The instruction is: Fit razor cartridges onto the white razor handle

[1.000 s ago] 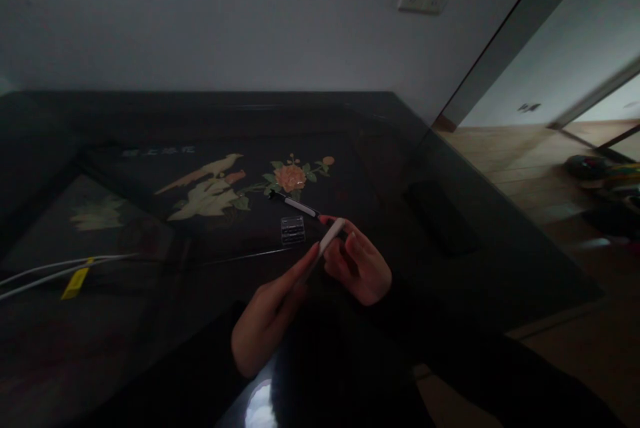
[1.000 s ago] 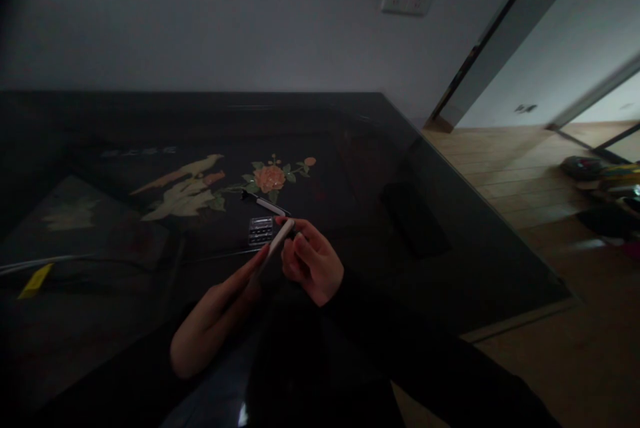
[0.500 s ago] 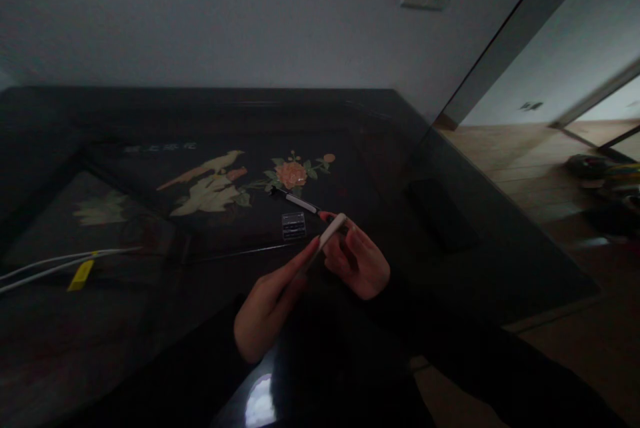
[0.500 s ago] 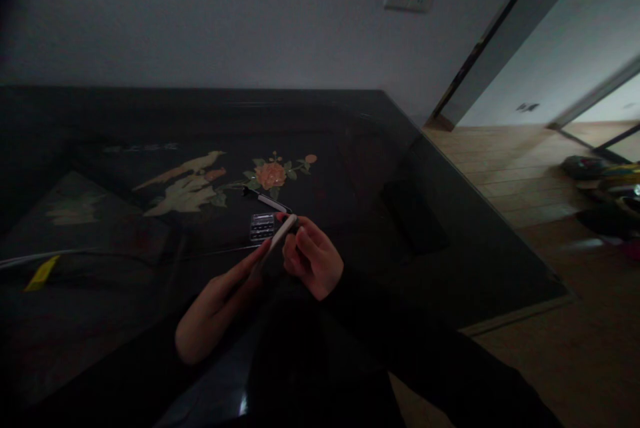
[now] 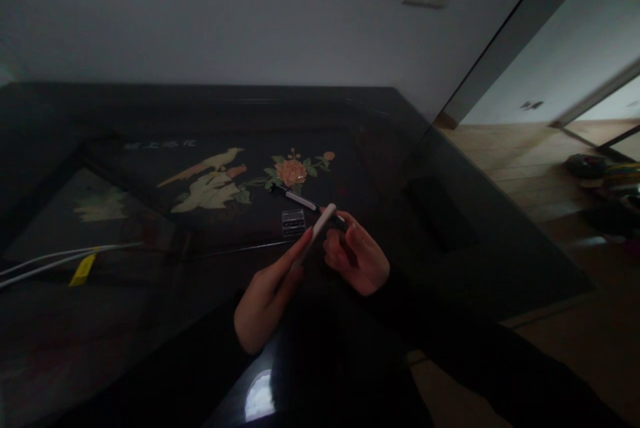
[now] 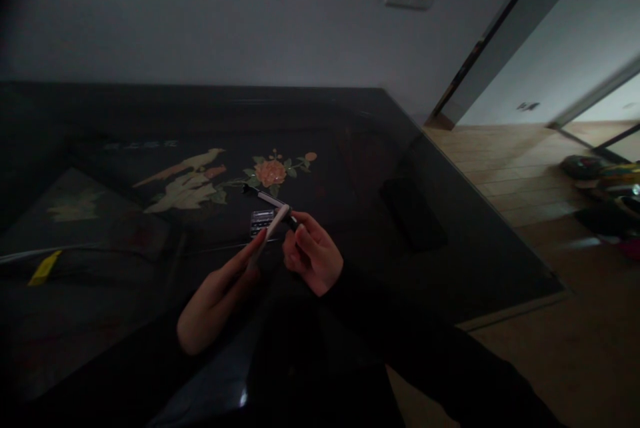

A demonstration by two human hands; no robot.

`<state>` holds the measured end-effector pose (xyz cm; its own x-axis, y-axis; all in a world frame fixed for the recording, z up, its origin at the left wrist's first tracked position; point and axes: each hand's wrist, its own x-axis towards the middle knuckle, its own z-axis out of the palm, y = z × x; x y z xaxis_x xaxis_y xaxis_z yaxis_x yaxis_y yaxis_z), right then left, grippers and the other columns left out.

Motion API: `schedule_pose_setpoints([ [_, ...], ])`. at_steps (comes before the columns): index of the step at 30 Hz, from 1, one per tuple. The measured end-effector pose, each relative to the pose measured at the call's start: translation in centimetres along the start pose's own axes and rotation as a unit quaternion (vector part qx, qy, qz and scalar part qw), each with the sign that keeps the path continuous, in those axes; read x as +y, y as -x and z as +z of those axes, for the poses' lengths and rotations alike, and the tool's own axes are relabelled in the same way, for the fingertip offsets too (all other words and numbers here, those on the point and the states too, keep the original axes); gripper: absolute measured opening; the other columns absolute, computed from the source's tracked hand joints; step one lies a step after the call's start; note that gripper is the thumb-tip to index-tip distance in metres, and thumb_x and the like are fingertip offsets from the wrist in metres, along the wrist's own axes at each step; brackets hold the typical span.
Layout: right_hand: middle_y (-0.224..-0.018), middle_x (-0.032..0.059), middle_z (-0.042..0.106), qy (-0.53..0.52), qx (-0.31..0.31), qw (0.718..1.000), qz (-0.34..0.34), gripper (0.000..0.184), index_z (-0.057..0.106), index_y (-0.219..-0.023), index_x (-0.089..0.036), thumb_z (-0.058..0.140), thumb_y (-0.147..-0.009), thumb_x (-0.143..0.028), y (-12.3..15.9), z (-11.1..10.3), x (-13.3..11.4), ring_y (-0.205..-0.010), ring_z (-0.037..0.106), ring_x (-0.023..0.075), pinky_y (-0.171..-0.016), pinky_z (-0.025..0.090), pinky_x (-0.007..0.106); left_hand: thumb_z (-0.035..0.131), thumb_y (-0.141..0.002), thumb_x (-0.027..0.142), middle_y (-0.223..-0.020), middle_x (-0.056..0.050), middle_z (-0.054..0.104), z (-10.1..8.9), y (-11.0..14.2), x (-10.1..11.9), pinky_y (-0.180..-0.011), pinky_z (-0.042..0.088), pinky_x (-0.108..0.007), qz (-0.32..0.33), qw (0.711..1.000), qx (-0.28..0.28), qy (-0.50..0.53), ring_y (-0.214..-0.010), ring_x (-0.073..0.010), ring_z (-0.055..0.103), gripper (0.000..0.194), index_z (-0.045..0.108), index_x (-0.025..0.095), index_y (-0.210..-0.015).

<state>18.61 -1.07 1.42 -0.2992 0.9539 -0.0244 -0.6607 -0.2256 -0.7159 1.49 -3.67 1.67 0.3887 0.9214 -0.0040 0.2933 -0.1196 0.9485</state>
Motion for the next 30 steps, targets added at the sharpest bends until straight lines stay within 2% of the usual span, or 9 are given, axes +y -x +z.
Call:
schedule_pose_setpoints([
  [6, -0.048, -0.0099, 0.045, 0.011, -0.001, 1.000, -0.009, 0.047, 0.057, -0.108, -0.021, 0.072, -0.072, -0.048, 0.07, -0.11, -0.04, -0.040, 0.028, 0.0052, -0.042, 0.021, 0.020, 0.041, -0.093, 0.023, -0.140, -0.002, 0.048, 0.14, 0.33, -0.13, -0.110, 0.035, -0.035, 0.035, 0.999, -0.036, 0.010, -0.127, -0.0191, 0.048, 0.048, 0.036, 0.024, -0.141],
  [12, -0.050, -0.0095, 0.048, 0.001, 0.012, 1.000, 0.018, 0.057, 0.057, -0.108, -0.019, 0.076, -0.065, -0.051, -0.03, -0.46, 0.17, -0.040, 0.031, 0.0035, -0.042, 0.026, 0.018, 0.041, -0.092, 0.017, -0.142, -0.001, 0.044, 0.21, 0.45, -0.72, -0.109, 0.036, -0.032, 0.096, 0.993, -0.066, 0.014, -0.129, -0.0187, 0.044, 0.050, 0.036, 0.027, -0.141],
  [23, -0.046, -0.0092, 0.045, 0.000, -0.006, 1.000, -0.005, 0.042, 0.058, -0.100, -0.019, 0.071, -0.073, -0.048, -0.19, -0.36, 0.22, -0.039, 0.027, 0.0055, -0.040, 0.019, 0.020, 0.043, -0.092, 0.023, -0.139, -0.001, 0.049, -0.15, -0.12, -0.53, -0.108, 0.038, -0.034, 0.052, 0.998, -0.019, -0.015, -0.126, -0.0197, 0.048, 0.047, 0.040, 0.025, -0.139],
  [30, -0.047, -0.0105, 0.047, -0.011, -0.017, 1.000, -0.001, 0.039, 0.053, -0.099, -0.025, 0.072, -0.073, -0.046, -0.16, -0.56, 0.26, -0.039, 0.028, 0.0063, -0.040, 0.019, 0.020, 0.042, -0.093, 0.028, -0.138, -0.002, 0.051, -0.27, -0.25, -0.61, -0.108, 0.038, -0.035, 0.001, 1.000, 0.000, 0.000, -0.125, -0.0201, 0.049, 0.050, 0.034, 0.023, -0.142],
])
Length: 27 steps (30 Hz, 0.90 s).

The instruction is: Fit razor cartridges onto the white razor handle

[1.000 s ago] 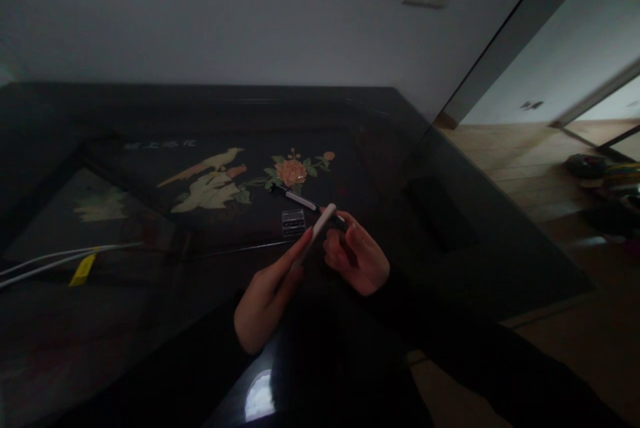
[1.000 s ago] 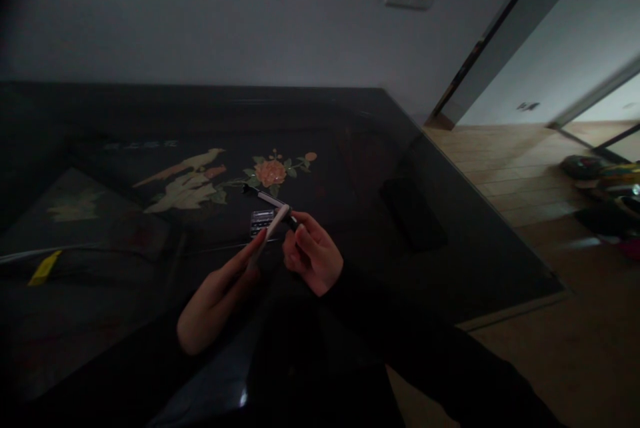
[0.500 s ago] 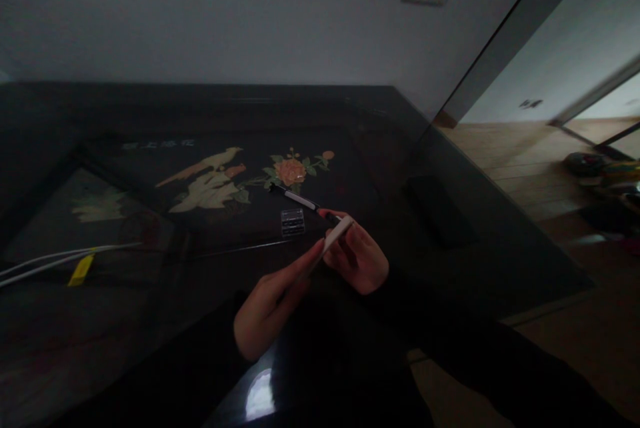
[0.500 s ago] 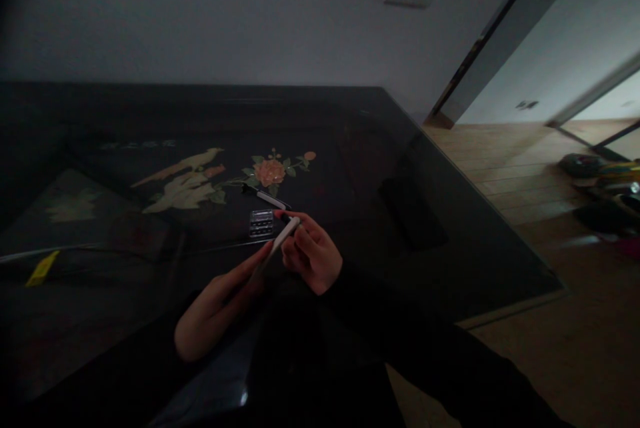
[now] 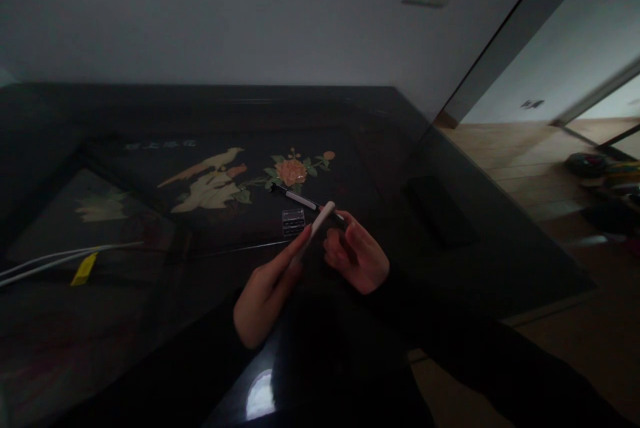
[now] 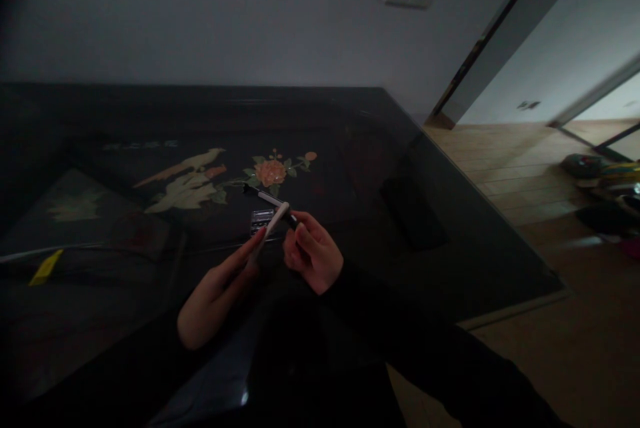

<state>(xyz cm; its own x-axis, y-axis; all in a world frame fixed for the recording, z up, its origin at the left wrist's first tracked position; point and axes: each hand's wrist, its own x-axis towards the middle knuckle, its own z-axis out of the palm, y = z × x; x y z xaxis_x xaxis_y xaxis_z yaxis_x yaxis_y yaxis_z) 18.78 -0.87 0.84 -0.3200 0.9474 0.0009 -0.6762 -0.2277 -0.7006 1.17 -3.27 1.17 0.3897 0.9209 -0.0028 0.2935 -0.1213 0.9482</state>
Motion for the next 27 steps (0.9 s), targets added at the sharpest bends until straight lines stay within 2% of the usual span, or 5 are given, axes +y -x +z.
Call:
schedule_pose_setpoints([
  [7, -0.048, -0.0100, 0.044, 0.022, 0.010, 1.000, -0.008, 0.047, 0.055, -0.107, -0.021, 0.071, -0.072, -0.049, 0.11, 0.27, -0.14, -0.040, 0.027, 0.0060, -0.040, 0.019, 0.020, 0.041, -0.094, 0.026, -0.142, 0.000, 0.044, 0.20, 0.35, 0.07, -0.109, 0.035, -0.032, 0.028, 0.999, -0.023, -0.008, -0.129, -0.0182, 0.045, 0.049, 0.034, 0.025, -0.143],
  [16, -0.049, -0.0106, 0.044, 0.026, 0.013, 1.000, 0.001, 0.054, 0.056, -0.109, -0.020, 0.073, -0.069, -0.052, 0.16, 0.01, -0.03, -0.039, 0.027, 0.0037, -0.041, 0.025, 0.019, 0.041, -0.093, 0.018, -0.143, 0.001, 0.043, 0.50, 0.64, -0.16, -0.109, 0.036, -0.030, 0.086, 0.994, -0.065, 0.003, -0.130, -0.0166, 0.043, 0.050, 0.036, 0.028, -0.141],
  [22, -0.047, -0.0101, 0.045, 0.040, 0.012, 0.999, -0.014, 0.049, 0.056, -0.110, -0.020, 0.067, -0.075, -0.051, 0.04, 0.07, 0.08, -0.037, 0.027, 0.0048, -0.040, 0.022, 0.020, 0.041, -0.093, 0.021, -0.140, -0.002, 0.048, 0.28, 0.33, -0.08, -0.108, 0.037, -0.033, 0.068, 0.997, -0.042, -0.011, -0.127, -0.0187, 0.047, 0.047, 0.039, 0.024, -0.140],
  [27, -0.046, -0.0102, 0.044, 0.040, 0.023, 0.999, -0.004, 0.051, 0.055, -0.109, -0.020, 0.069, -0.072, -0.053, 0.00, 0.41, -0.12, -0.039, 0.025, 0.0061, -0.040, 0.019, 0.021, 0.041, -0.093, 0.025, -0.140, -0.001, 0.047, 0.08, 0.13, 0.18, -0.108, 0.037, -0.034, 0.043, 0.999, -0.024, -0.023, -0.128, -0.0188, 0.046, 0.047, 0.039, 0.024, -0.140],
])
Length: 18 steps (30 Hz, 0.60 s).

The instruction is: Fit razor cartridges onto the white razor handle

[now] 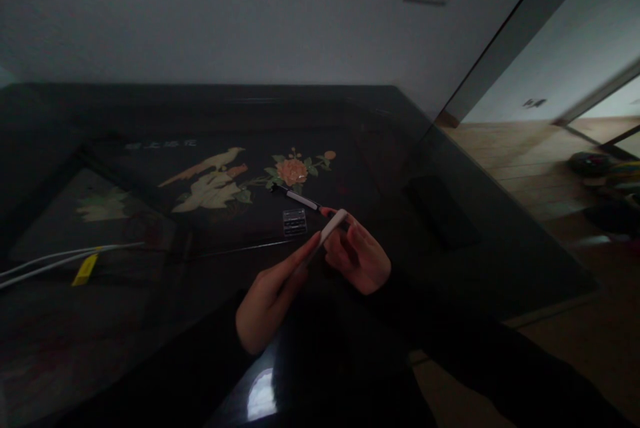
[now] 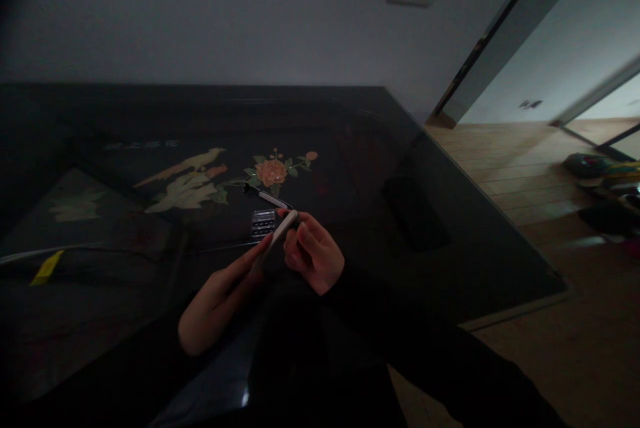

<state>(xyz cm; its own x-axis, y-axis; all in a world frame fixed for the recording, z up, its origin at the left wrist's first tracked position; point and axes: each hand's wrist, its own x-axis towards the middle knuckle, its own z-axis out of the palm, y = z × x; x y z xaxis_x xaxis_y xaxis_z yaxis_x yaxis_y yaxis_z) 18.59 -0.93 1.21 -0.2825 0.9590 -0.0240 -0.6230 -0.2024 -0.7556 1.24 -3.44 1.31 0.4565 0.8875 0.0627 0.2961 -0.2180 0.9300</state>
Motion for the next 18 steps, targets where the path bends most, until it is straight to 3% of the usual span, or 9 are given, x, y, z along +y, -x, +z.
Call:
schedule_pose_setpoints([
  [10, -0.045, -0.0106, 0.045, -0.021, -0.004, 1.000, 0.009, 0.044, 0.054, -0.100, -0.025, 0.072, -0.070, -0.049, 0.04, -0.18, 0.07, -0.038, 0.027, 0.0067, -0.040, 0.018, 0.021, 0.042, -0.093, 0.027, -0.141, -0.002, 0.047, -0.12, -0.09, -0.43, -0.108, 0.037, -0.036, -0.035, 0.999, 0.022, 0.006, -0.128, -0.0205, 0.047, 0.050, 0.035, 0.025, -0.142],
  [18, -0.048, -0.0099, 0.042, 0.003, -0.001, 1.000, -0.030, 0.046, 0.057, -0.107, -0.019, 0.071, -0.073, -0.048, 0.09, -0.21, 0.01, -0.041, 0.027, 0.0052, -0.041, 0.021, 0.020, 0.040, -0.093, 0.023, -0.142, -0.002, 0.046, 0.24, 0.36, 0.04, -0.109, 0.036, -0.033, 0.005, 1.000, -0.011, 0.010, -0.127, -0.0187, 0.047, 0.049, 0.036, 0.024, -0.142],
])
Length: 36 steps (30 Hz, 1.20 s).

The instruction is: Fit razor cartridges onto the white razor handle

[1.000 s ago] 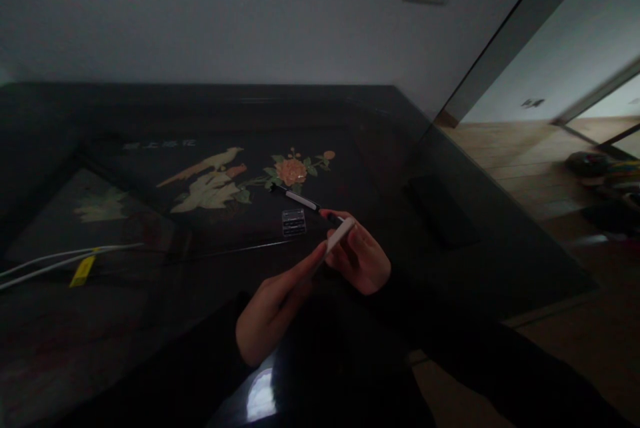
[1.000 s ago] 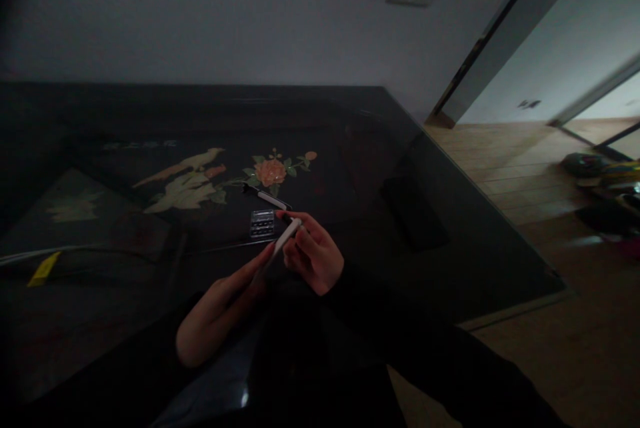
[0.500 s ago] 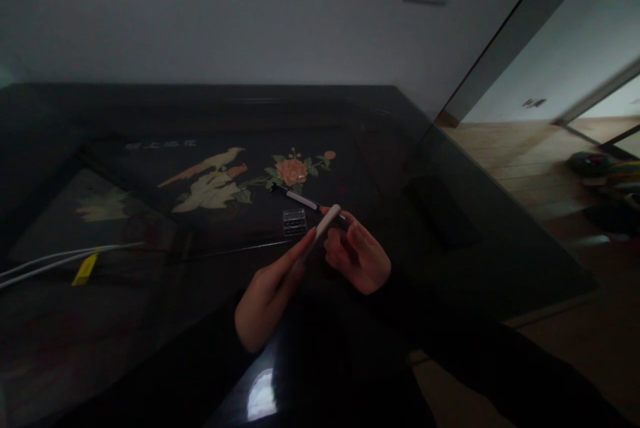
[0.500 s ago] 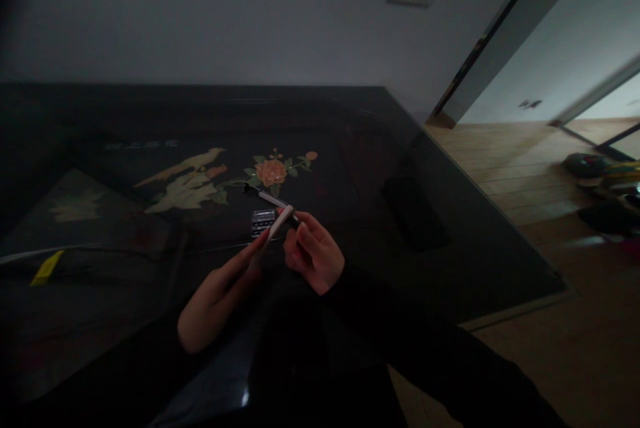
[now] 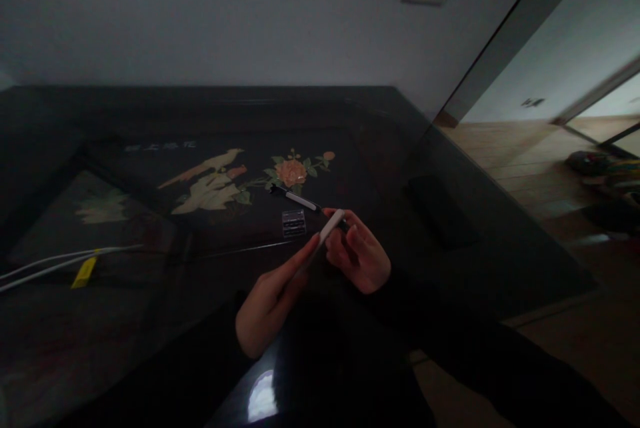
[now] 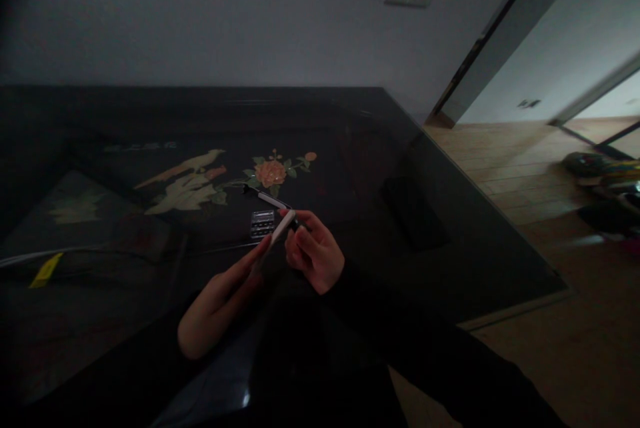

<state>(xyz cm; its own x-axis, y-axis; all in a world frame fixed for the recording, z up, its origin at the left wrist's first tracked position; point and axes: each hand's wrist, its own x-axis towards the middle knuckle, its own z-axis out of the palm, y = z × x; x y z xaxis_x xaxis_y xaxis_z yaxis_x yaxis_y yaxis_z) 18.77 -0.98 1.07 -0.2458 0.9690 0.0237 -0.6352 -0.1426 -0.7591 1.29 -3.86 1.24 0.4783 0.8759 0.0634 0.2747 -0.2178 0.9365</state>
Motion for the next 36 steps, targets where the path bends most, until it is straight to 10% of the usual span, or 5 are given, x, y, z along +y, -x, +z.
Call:
schedule_pose_setpoints([
  [10, -0.053, -0.0091, 0.041, 0.019, 0.028, 0.999, 0.015, 0.054, 0.058, -0.105, -0.020, 0.076, -0.065, -0.051, 0.0, -0.3, -0.1, -0.043, 0.028, 0.0046, -0.043, 0.024, 0.020, 0.045, -0.090, 0.023, -0.133, -0.005, 0.056, 0.1, 0.3, 0.3, -0.104, 0.042, -0.032, 0.020, 0.999, -0.021, 0.017, -0.123, -0.0205, 0.052, 0.049, 0.042, 0.026, -0.139],
  [14, -0.049, -0.0090, 0.041, 0.033, 0.032, 0.999, 0.005, 0.051, 0.059, -0.101, -0.018, 0.072, -0.067, -0.054, -0.3, -0.2, -0.4, -0.041, 0.028, 0.0055, -0.042, 0.023, 0.021, 0.043, -0.092, 0.031, -0.097, -0.007, 0.070, 0.1, 0.2, 0.1, -0.074, 0.052, -0.026, -0.036, 0.998, -0.007, 0.060, -0.082, -0.0157, 0.065, 0.050, 0.037, 0.024, -0.141],
  [20, -0.046, -0.0094, 0.042, 0.024, 0.023, 0.999, -0.031, 0.047, 0.061, -0.099, -0.017, 0.072, -0.069, -0.051, -0.8, -0.4, -0.6, -0.039, 0.026, 0.0057, -0.040, 0.019, 0.021, 0.041, -0.093, 0.039, -0.070, 0.004, 0.054, -1.3, -1.1, -0.9, -0.044, 0.034, -0.018, -0.071, 0.990, 0.081, 0.087, -0.048, -0.0071, 0.042, 0.041, 0.035, 0.018, -0.127],
  [28, -0.046, -0.0094, 0.042, 0.038, 0.017, 0.999, -0.031, 0.048, 0.061, -0.098, -0.016, 0.071, -0.069, -0.052, -0.8, -0.6, -0.6, -0.039, 0.027, 0.0057, -0.040, 0.019, 0.021, 0.039, -0.088, 0.032, -0.095, -0.010, 0.061, -7.6, -3.9, -4.0, -0.077, 0.047, -0.032, -0.006, 0.928, 0.231, -0.291, -0.082, -0.0196, 0.058, 0.038, 0.059, 0.012, -0.113],
  [36, -0.046, -0.0096, 0.042, 0.056, 0.004, 0.998, -0.039, 0.048, 0.059, -0.099, -0.016, 0.069, -0.070, -0.053, -0.9, -0.7, -0.5, -0.039, 0.027, 0.0054, -0.040, 0.019, 0.021, 0.034, -0.090, 0.028, -0.097, -0.013, 0.063, -9.5, -4.7, -7.3, -0.088, 0.046, -0.037, -0.008, 0.881, 0.228, -0.414, -0.093, -0.0246, 0.058, 0.040, 0.063, 0.012, -0.111],
])
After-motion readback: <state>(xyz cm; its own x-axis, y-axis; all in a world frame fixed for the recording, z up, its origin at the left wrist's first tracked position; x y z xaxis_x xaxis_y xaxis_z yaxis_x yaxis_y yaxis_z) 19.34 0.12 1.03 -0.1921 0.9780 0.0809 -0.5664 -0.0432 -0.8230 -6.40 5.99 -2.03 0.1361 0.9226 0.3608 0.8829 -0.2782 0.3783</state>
